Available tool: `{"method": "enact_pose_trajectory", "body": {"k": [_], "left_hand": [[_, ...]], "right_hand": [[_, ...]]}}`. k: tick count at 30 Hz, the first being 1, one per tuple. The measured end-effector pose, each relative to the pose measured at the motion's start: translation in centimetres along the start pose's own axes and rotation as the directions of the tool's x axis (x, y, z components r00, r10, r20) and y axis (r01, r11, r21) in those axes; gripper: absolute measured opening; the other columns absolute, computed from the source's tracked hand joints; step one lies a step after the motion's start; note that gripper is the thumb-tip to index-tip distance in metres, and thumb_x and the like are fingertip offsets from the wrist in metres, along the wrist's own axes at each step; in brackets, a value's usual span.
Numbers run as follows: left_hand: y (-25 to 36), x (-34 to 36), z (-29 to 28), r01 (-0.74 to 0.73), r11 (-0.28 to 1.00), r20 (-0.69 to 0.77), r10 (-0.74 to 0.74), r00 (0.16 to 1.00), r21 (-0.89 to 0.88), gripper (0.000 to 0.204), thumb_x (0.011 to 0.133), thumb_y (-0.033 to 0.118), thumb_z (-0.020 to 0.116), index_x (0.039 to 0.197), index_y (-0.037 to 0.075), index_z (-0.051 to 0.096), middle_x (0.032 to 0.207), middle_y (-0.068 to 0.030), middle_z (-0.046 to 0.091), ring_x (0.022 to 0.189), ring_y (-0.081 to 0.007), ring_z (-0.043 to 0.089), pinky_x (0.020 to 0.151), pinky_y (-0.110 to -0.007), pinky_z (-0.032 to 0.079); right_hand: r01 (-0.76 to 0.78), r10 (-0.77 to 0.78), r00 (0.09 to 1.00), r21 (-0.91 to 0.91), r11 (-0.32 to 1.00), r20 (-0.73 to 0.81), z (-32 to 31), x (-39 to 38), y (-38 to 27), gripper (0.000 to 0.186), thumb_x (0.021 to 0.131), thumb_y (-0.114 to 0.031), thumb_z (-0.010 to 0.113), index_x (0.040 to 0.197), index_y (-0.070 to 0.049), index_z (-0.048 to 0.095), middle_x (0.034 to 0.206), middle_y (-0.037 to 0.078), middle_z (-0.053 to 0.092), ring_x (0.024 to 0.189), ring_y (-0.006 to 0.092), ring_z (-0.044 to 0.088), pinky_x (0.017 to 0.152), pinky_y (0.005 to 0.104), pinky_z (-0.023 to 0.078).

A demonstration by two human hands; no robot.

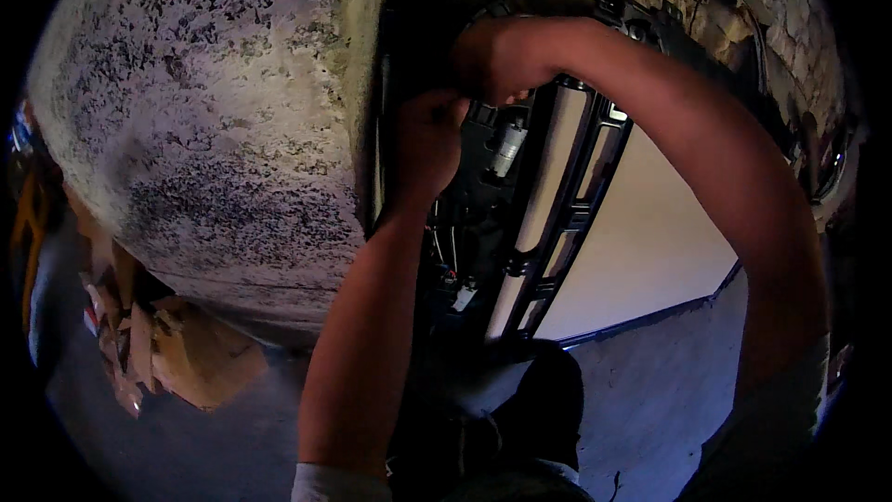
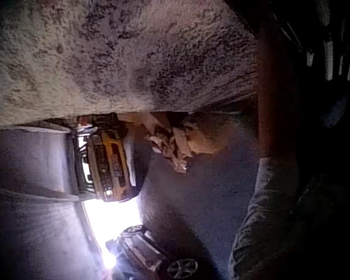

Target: The person works on the internal components and motor of a sunroof assembly using a screwdriver and then picks up the entire frame.

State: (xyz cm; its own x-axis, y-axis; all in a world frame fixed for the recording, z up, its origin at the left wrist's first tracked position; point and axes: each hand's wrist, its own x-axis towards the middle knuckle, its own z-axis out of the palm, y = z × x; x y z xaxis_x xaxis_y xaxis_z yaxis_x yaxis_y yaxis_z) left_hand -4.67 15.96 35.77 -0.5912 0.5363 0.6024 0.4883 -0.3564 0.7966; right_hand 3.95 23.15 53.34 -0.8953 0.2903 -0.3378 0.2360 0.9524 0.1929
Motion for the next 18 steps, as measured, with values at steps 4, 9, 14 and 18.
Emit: {"method": "enact_pose_trajectory", "body": {"k": [4, 9, 14, 18], "left_hand": [[1.7, -0.3, 0.1, 0.018, 0.996, 0.044, -0.022, 0.999, 0.086, 0.024, 0.091, 0.025, 0.068, 0.1, 0.004, 0.073, 0.085, -0.0107, 0.071, 0.079, -0.0168, 0.064, 0.075, -0.034, 0.049], [1.1, -0.3, -0.5, -0.034, 0.985, 0.012, 0.032, 0.999, 0.167, 0.023, 0.091, 0.023, 0.068, 0.102, 0.004, 0.072, 0.087, -0.0124, 0.071, 0.084, -0.0218, 0.067, 0.079, -0.036, 0.05], [1.4, -0.7, 0.9, -0.035, 0.996, 0.004, 0.035, 0.999, 0.084, 0.021, 0.092, 0.02, 0.067, 0.104, 0.003, 0.07, 0.091, -0.0135, 0.07, 0.088, -0.0224, 0.067, 0.082, -0.035, 0.049], [0.6, 0.1, 1.1, -0.151, 0.988, -0.005, 0.151, 0.988, 0.034, 0.021, 0.094, 0.018, 0.064, 0.104, 0.001, 0.069, 0.094, -0.015, 0.07, 0.091, -0.0239, 0.067, 0.083, -0.035, 0.048]], "right_hand": [[-0.037, 0.036, 0.999, 0.054, 0.998, 0.019, 0.6, -0.2, 0.3, 0.016, 0.076, -0.008, 0.061, 0.089, 0.0, 0.065, 0.079, 0.009, 0.068, 0.061, 0.016, 0.065, 0.052, 0.0309, 0.05], [0.002, 0.025, 0.992, 0.211, 0.978, -0.126, 1.8, -0.4, 0.6, 0.025, 0.08, -0.006, 0.057, 0.104, -0.002, 0.065, 0.09, 0.012, 0.07, 0.075, 0.0227, 0.07, 0.063, 0.0357, 0.055], [0.076, -0.151, 0.953, -0.272, 0.959, -0.264, 3.5, -0.3, 0.9, 0.035, 0.082, -0.007, 0.056, 0.116, -0.005, 0.064, 0.11, 0.018, 0.067, 0.106, 0.0368, 0.063, 0.088, 0.0448, 0.052], [0.127, -0.207, 0.948, -0.309, 0.943, -0.242, 2.7, -0.2, 1.8, 0.038, 0.081, -0.009, 0.059, 0.119, -0.006, 0.064, 0.114, 0.018, 0.066, 0.11, 0.0373, 0.062, 0.091, 0.0449, 0.052]]}}
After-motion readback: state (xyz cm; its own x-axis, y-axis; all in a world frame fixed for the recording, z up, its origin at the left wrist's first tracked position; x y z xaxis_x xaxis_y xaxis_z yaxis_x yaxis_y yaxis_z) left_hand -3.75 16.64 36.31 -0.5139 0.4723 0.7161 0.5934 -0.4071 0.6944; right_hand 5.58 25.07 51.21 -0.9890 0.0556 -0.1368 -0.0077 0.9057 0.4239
